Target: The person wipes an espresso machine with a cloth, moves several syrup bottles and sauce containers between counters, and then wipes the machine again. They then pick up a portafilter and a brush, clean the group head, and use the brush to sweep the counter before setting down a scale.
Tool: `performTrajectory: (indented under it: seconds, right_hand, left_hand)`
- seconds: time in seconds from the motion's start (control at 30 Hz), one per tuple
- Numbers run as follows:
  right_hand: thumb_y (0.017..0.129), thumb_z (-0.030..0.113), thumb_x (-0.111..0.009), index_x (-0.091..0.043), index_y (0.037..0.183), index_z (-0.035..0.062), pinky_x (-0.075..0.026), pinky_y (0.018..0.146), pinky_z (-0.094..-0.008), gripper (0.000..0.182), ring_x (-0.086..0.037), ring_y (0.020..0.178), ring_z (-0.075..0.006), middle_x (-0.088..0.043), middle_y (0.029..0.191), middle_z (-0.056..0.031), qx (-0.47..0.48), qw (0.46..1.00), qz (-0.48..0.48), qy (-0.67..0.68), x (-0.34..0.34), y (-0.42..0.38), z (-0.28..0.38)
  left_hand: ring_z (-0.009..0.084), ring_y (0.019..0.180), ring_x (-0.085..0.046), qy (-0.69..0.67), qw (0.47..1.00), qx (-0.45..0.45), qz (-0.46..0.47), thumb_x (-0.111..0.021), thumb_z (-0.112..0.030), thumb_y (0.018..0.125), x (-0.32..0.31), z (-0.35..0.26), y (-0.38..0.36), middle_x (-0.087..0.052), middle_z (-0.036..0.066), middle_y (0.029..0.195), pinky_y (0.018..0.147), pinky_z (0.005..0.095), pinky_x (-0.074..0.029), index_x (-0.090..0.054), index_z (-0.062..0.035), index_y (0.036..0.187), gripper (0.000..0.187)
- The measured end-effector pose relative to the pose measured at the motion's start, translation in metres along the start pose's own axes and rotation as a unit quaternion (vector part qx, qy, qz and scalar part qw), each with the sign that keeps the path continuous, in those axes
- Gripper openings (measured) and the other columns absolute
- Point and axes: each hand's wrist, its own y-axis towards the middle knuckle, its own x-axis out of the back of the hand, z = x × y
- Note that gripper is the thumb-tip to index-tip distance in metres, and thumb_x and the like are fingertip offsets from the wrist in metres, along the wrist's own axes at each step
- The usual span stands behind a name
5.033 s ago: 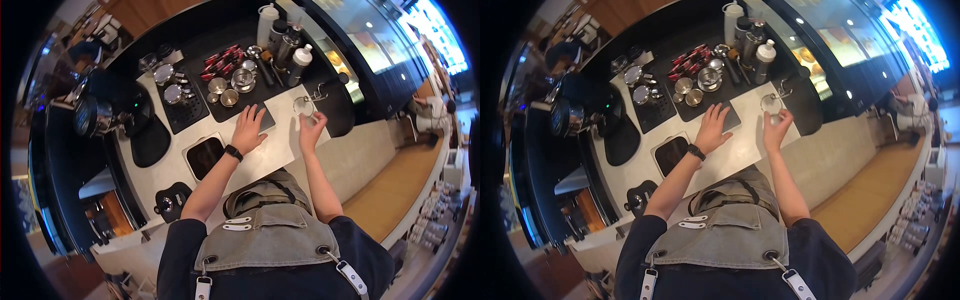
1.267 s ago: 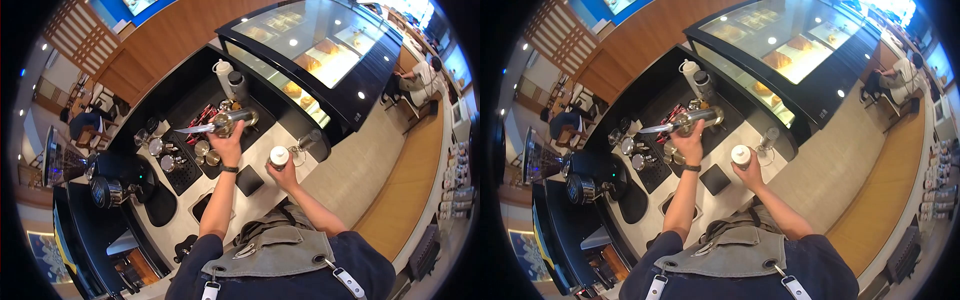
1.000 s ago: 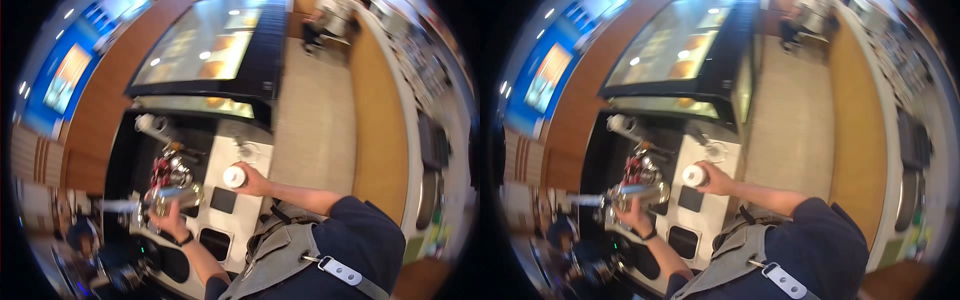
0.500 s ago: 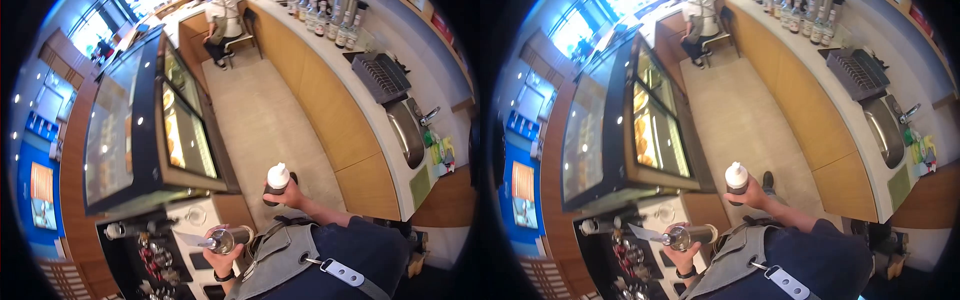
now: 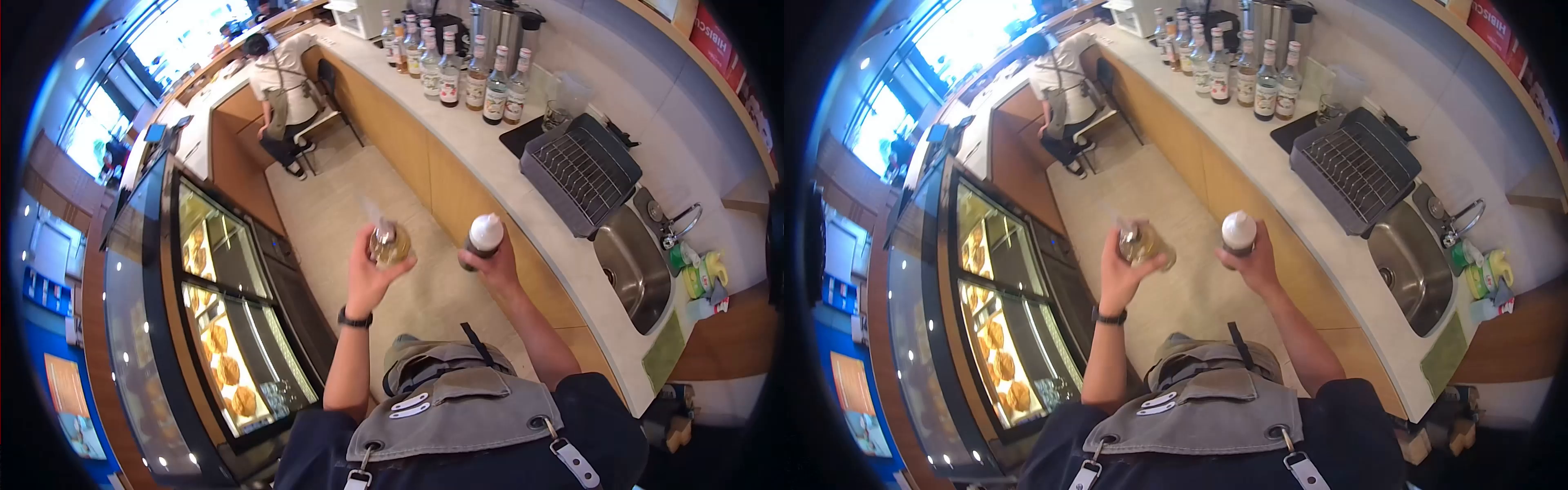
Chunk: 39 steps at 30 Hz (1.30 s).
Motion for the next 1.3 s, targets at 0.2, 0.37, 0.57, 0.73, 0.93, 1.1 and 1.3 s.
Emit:
performTrajectory:
  seconds: [0.2,0.37,0.57,0.73,0.93,1.1,1.3]
  right_hand:
    - [0.072,0.018,-0.095,-0.059,0.125,0.0044,-0.054,0.096,-0.0365,0.066,-0.067,0.109,-0.0193,-0.069,0.118,-0.0088,0.0,0.996,-0.085,-0.01,0.012,0.139,-0.005]
    - [0.071,0.014,-0.093,-0.06,0.128,0.0026,-0.054,0.097,-0.0365,0.066,-0.069,0.111,-0.0208,-0.072,0.119,-0.0111,0.027,0.991,-0.117,-0.064,0.015,0.253,-0.026]
    - [0.072,0.01,-0.088,-0.058,0.135,0.0007,-0.052,0.1,-0.0371,0.07,-0.069,0.116,-0.0259,-0.072,0.122,-0.0158,-0.017,0.979,-0.175,-0.104,0.012,0.354,-0.071]
    - [0.072,0.011,-0.088,-0.056,0.139,0.0001,-0.052,0.102,-0.0381,0.075,-0.069,0.119,-0.0283,-0.071,0.127,-0.018,-0.074,0.972,-0.191,-0.117,0.011,0.392,-0.086]
    - [0.07,0.012,-0.089,-0.055,0.14,0.0001,-0.051,0.105,-0.0387,0.078,-0.068,0.121,-0.0287,-0.07,0.129,-0.0183,-0.095,0.973,-0.182,-0.107,0.009,0.409,-0.1]
    - [0.07,0.014,-0.089,-0.055,0.139,-0.0002,-0.05,0.106,-0.0391,0.078,-0.066,0.124,-0.0281,-0.069,0.13,-0.0178,-0.113,0.966,-0.196,-0.121,0.008,0.411,-0.1]
    - [0.071,0.016,-0.092,-0.045,0.149,0.0005,-0.047,0.112,-0.0391,0.092,-0.061,0.13,-0.0289,-0.064,0.137,-0.0188,-0.126,0.97,-0.19,-0.087,0.01,0.403,-0.105]
  left_hand:
    - [0.0169,0.113,-0.064,-0.037,0.995,-0.033,0.084,-0.09,-0.007,0.077,-0.069,0.045,0.199,-0.064,0.007,0.124,0.101,0.0344,-0.052,-0.05,-0.0041,0.138,0.073]
    - [0.0171,0.108,-0.066,-0.056,0.986,-0.044,0.15,-0.09,-0.007,0.076,-0.113,0.085,0.334,-0.067,0.007,0.118,0.096,0.0341,-0.053,-0.049,-0.0041,0.137,0.073]
    - [0.0183,0.109,-0.065,-0.056,0.972,-0.041,0.227,-0.09,-0.007,0.075,-0.151,0.139,0.451,-0.066,0.01,0.119,0.096,0.035,-0.052,-0.047,-0.0016,0.136,0.075]
    - [0.0187,0.111,-0.064,-0.064,0.959,-0.015,0.276,-0.09,-0.008,0.075,-0.17,0.168,0.499,-0.065,0.012,0.122,0.098,0.0346,-0.051,-0.044,-0.0004,0.137,0.078]
    - [0.019,0.117,-0.061,-0.072,0.945,-0.002,0.318,-0.091,-0.008,0.074,-0.179,0.187,0.53,-0.064,0.012,0.126,0.101,0.0356,-0.05,-0.044,-0.0002,0.139,0.081]
    - [0.0208,0.119,-0.061,-0.059,0.938,-0.015,0.34,-0.092,-0.009,0.073,-0.184,0.187,0.542,-0.064,0.012,0.128,0.103,0.0365,-0.049,-0.044,0.0004,0.141,0.084]
    - [0.0228,0.125,-0.058,-0.085,0.928,-0.019,0.363,-0.094,-0.012,0.073,-0.187,0.204,0.545,-0.061,0.013,0.133,0.108,0.0368,-0.046,-0.043,-0.0007,0.145,0.089]
